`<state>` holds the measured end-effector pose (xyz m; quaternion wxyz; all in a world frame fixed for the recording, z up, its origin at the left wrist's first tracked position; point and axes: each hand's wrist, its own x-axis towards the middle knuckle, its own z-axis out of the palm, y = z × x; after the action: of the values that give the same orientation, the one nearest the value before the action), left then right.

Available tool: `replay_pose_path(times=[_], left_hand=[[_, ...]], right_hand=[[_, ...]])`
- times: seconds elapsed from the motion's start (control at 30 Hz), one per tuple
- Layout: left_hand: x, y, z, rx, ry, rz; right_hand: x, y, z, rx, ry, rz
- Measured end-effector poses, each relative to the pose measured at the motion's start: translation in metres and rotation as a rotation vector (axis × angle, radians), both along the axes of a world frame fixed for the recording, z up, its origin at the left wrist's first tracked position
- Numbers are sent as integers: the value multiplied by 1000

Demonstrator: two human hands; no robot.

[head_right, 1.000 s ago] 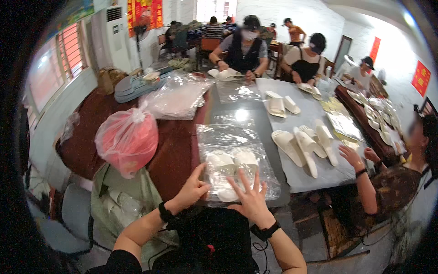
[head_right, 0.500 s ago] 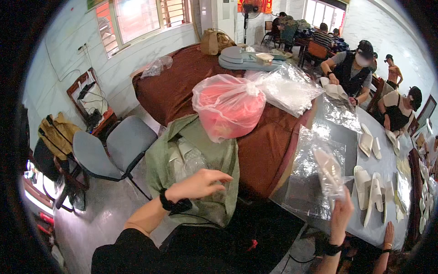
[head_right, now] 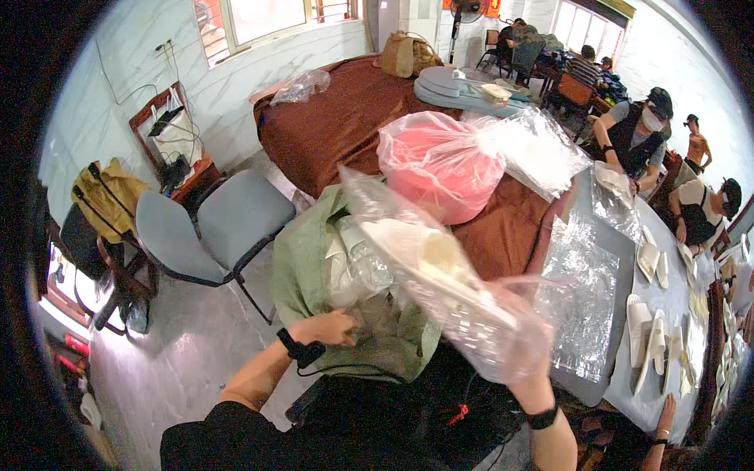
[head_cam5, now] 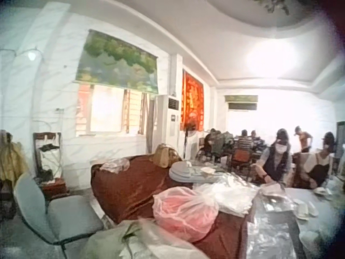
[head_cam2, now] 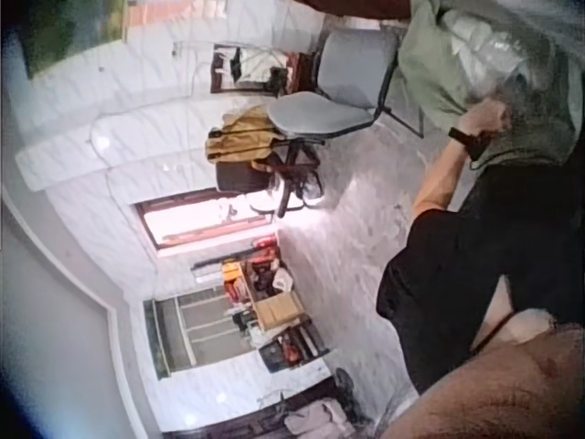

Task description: Packing finished slippers into individual plastic bags and then into a large storage sack.

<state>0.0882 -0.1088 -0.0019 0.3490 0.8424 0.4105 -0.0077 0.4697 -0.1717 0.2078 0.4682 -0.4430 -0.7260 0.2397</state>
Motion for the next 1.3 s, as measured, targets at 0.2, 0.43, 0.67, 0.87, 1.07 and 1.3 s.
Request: replay_pose_path(times=[0.2,0.43,0.67,0.87,1.07,1.3], left_hand=[[-14,-35,-4,-66,5,-16],[-54,-52,61,-32,287,106],[-59,-33,119,66,3,285],[-37,33,82,534,-53,295],[0,67,85,326,493,-12],[-4,85,42,258,539,11]], right_hand=[[-116,42,-45,-38,93,271],[-129,67,-172,158,-1014,283],[-155,94,-185,76,-1137,380],[-197,126,-200,102,-1119,365],[-166,127,-216,-187,-921,486],[-140,58,-154,-186,-1031,441]])
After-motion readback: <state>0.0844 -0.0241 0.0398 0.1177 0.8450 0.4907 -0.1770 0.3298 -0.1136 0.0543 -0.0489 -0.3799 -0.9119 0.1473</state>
